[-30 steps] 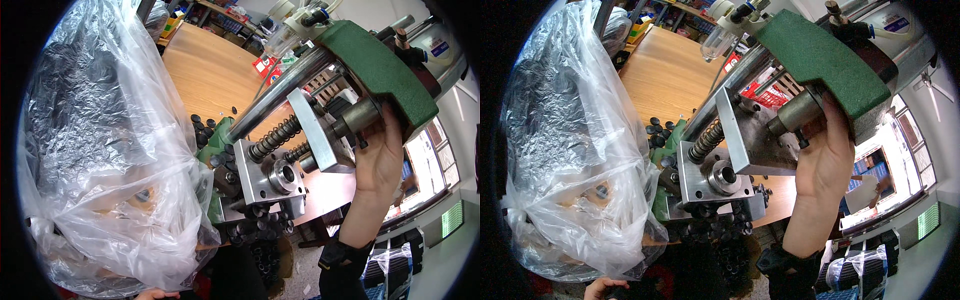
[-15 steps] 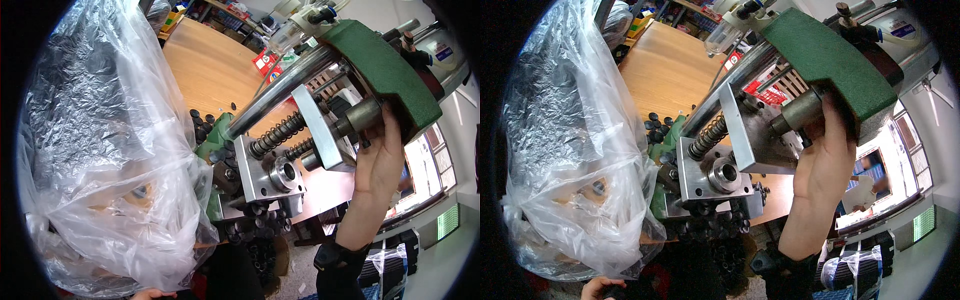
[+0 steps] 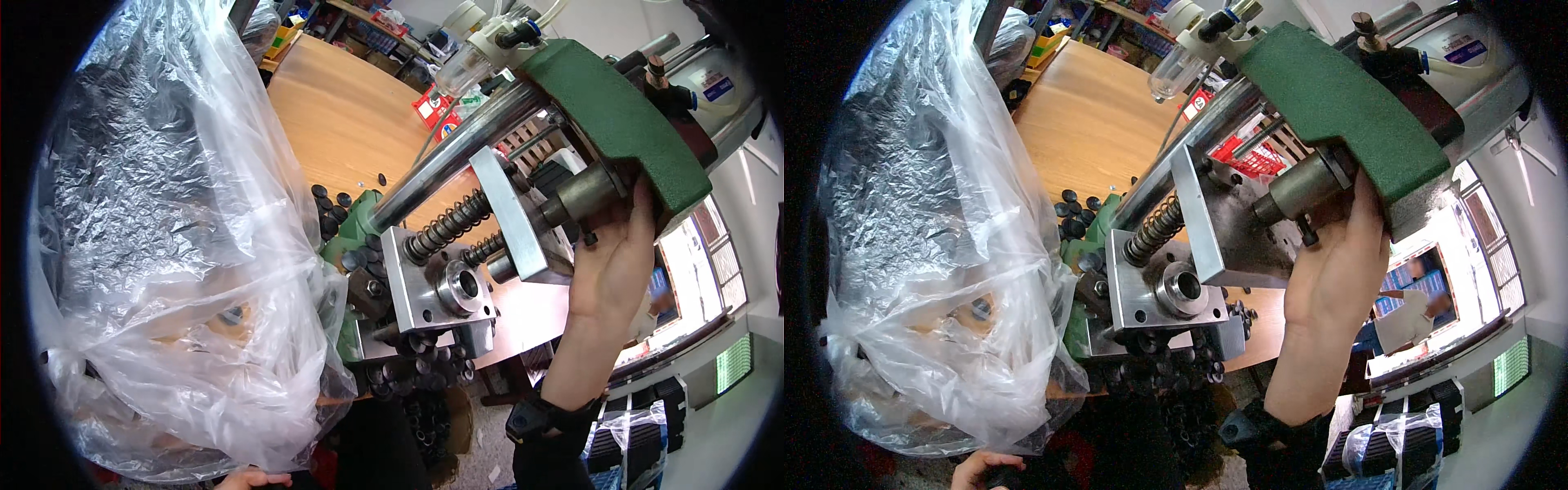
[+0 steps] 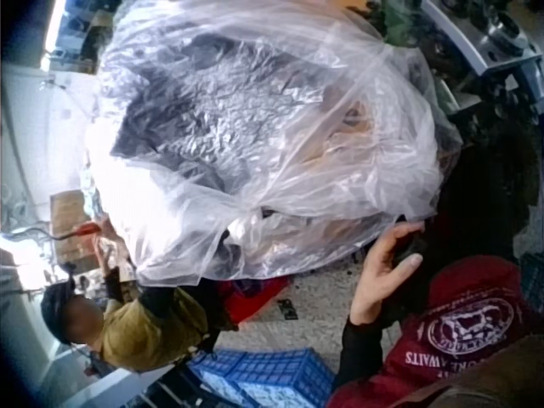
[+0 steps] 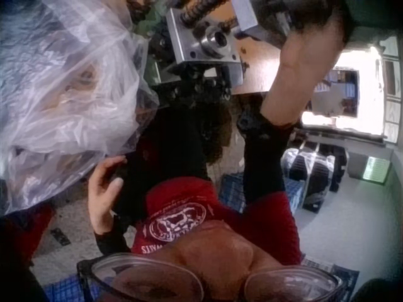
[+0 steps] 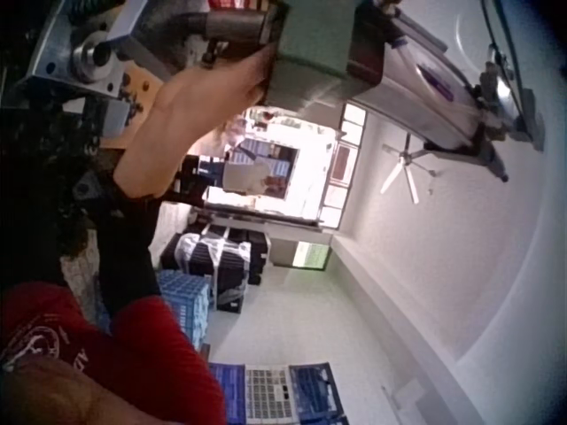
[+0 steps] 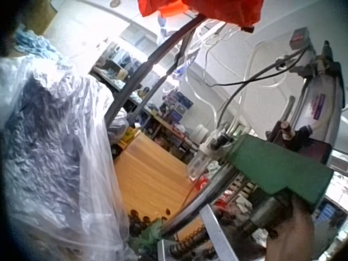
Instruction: The person operates a manual press machine to process small black rubber rings. They repeatedly pick up a ring from a plastic bag, place it into the machine's die, press the lever to stamp or cut the ring, and then remove the processed item. The person works continuously, handling the items one at a time.
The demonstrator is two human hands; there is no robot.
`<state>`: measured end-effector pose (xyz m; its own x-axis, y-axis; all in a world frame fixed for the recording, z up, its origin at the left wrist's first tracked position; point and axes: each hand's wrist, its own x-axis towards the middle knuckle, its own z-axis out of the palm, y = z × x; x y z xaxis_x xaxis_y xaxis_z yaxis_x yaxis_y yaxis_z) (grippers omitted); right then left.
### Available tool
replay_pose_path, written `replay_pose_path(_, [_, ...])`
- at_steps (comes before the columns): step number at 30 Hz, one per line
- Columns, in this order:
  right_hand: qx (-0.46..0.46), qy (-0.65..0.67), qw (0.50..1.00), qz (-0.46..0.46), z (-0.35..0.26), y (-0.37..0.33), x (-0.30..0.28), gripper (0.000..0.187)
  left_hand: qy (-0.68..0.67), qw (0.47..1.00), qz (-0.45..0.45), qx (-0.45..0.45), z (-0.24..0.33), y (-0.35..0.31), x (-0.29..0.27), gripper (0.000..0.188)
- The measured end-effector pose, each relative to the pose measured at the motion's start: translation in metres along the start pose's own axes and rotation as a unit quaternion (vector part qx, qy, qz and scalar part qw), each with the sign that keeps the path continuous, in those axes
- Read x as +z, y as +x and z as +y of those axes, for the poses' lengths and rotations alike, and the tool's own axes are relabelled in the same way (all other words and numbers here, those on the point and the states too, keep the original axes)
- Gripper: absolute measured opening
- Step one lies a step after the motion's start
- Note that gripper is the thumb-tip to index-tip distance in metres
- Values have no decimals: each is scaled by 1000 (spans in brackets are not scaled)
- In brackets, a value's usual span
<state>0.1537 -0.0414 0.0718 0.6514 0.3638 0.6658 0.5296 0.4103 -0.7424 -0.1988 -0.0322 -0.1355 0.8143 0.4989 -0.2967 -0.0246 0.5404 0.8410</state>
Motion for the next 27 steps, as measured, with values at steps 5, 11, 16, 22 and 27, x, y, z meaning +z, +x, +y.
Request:
replay_pose_path(5, [8, 27, 999, -22, 3, 8, -4, 37, 24, 1000, -6, 2, 3, 0, 0, 44])
replay_pose_path(11, [7, 47, 999, -22, 5, 11, -3, 35, 32, 999, -17, 16, -2, -1, -3, 43])
replay_pose_path(16, [-14, 49, 998, -31, 11, 16, -8, 34, 34, 999, -14, 14, 0, -2, -4, 43])
replay_pose_path(22, [8, 25, 1000, -15, 2, 10, -5, 35, 26, 999, -15, 13, 3, -1, -1, 43])
replay_pose_path(27, [28, 26, 996, -86, -1, 7, -14, 39, 37, 999, -16, 12, 9, 0, 1, 42])
